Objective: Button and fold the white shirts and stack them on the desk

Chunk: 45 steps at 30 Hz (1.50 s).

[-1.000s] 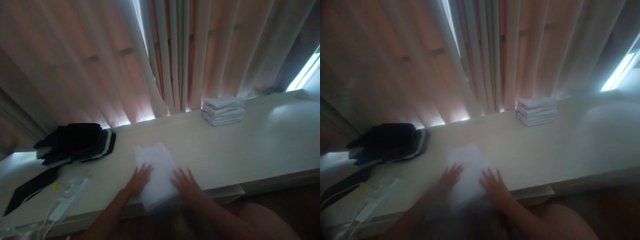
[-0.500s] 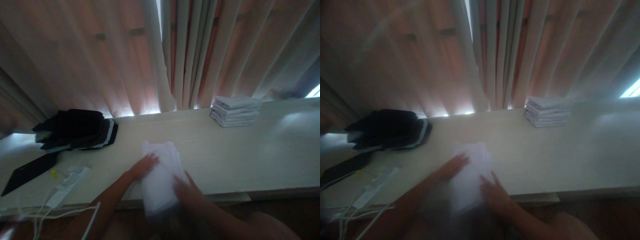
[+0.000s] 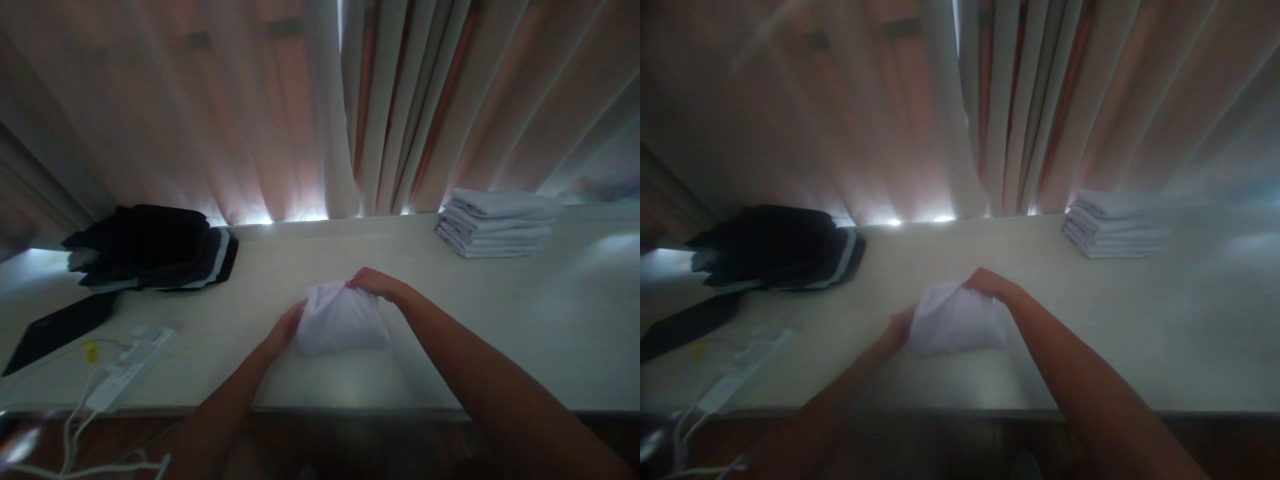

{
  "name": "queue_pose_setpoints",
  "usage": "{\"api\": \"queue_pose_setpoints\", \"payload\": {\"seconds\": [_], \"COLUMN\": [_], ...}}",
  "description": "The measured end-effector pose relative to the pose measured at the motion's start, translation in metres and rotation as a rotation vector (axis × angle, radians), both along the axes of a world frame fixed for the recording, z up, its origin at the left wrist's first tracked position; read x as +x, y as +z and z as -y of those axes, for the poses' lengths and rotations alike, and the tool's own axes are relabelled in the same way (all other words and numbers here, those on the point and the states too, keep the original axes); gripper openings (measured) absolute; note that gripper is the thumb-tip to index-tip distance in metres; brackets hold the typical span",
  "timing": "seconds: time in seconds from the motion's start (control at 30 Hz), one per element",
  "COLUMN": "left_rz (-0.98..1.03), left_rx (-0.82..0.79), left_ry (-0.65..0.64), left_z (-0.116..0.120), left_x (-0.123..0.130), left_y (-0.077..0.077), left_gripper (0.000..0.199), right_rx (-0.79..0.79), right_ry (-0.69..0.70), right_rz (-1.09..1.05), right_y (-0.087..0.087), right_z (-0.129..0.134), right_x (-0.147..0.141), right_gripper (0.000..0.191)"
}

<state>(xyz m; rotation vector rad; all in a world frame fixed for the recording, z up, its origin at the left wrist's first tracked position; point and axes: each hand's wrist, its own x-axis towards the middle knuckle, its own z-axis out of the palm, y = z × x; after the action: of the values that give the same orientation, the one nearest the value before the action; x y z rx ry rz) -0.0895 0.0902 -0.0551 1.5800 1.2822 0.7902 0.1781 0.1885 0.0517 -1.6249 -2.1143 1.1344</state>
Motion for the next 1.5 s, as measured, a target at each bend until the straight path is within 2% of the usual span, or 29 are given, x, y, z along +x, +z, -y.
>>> {"api": "queue_pose_setpoints", "payload": {"seconds": [0.07,0.1,0.2,0.3,0.37,0.43,0.53,0.63,0.73,0.8,0.87,1.0,1.17,1.27,1.33,1.4,1.43,1.5], "left_rz": [-0.02,-0.063,-0.221,-0.287,-0.32,-0.342,-0.349,-0.342,-0.341,-0.361,-0.417,-0.565,-0.587,-0.603,-0.626,-0.7,-0.758,-0.891], "left_rx": [0.039,0.034,-0.063,-0.157,-0.169,-0.132,-0.051,-0.005,0.023,0.036,0.048,0.086,0.102,0.085,0.119,0.297,0.418,0.604], "left_ry": [0.079,0.141,0.361,0.477,0.514,0.526,0.53,0.547,0.579,0.61,0.638,0.58,0.541,0.555,0.607,0.561,0.461,0.189], "left_z": [0.002,0.002,-0.002,-0.009,-0.015,-0.019,-0.022,-0.018,-0.009,-0.001,0.009,0.024,0.023,0.019,0.015,0.011,0.008,0.002], "left_x": [0.006,0.011,0.023,0.025,0.02,0.014,0.009,0.011,0.016,0.018,0.019,0.018,0.021,0.023,0.027,0.037,0.043,0.056], "left_y": [0.0,-0.001,-0.01,-0.022,-0.027,-0.028,-0.022,-0.015,-0.011,-0.013,-0.017,-0.026,-0.035,-0.032,-0.024,-0.015,-0.011,-0.012], "left_gripper": [0.097,0.095,0.056,0.058,0.055,0.047,0.035,0.037,0.041,0.04,0.041,0.043,0.043,0.041,0.04,0.047,0.05,0.051], "right_rx": [-0.061,-0.093,-0.136,-0.111,-0.051,0.046,0.185,0.224,0.209,0.231,0.256,0.299,0.355,0.368,0.473,0.635,0.699,0.722], "right_ry": [0.016,0.026,0.035,0.005,-0.048,-0.129,-0.245,-0.324,-0.365,-0.379,-0.417,-0.463,-0.471,-0.531,-0.571,-0.468,-0.349,-0.104], "right_rz": [0.022,0.033,0.068,0.133,0.188,0.233,0.272,0.296,0.275,0.283,0.313,0.348,0.469,0.466,0.435,0.389,0.368,0.349], "right_y": [-0.021,-0.031,-0.06,-0.079,-0.083,-0.082,-0.081,-0.094,-0.119,-0.134,-0.141,-0.138,-0.133,-0.131,-0.126,-0.122,-0.122,-0.127], "right_z": [-0.014,-0.018,-0.024,-0.025,-0.021,-0.008,0.029,0.078,0.116,0.129,0.133,0.134,0.141,0.144,0.14,0.133,0.129,0.121], "right_x": [0.001,0.003,0.011,0.017,0.018,0.017,0.015,0.017,0.019,0.019,0.017,0.016,0.025,0.025,0.018,0.009,0.004,-0.002], "right_gripper": [0.03,0.028,0.026,0.025,0.019,0.016,0.039,0.058,0.046,0.035,0.033,0.037,0.035,0.032,0.033,0.041,0.044,0.047]}}
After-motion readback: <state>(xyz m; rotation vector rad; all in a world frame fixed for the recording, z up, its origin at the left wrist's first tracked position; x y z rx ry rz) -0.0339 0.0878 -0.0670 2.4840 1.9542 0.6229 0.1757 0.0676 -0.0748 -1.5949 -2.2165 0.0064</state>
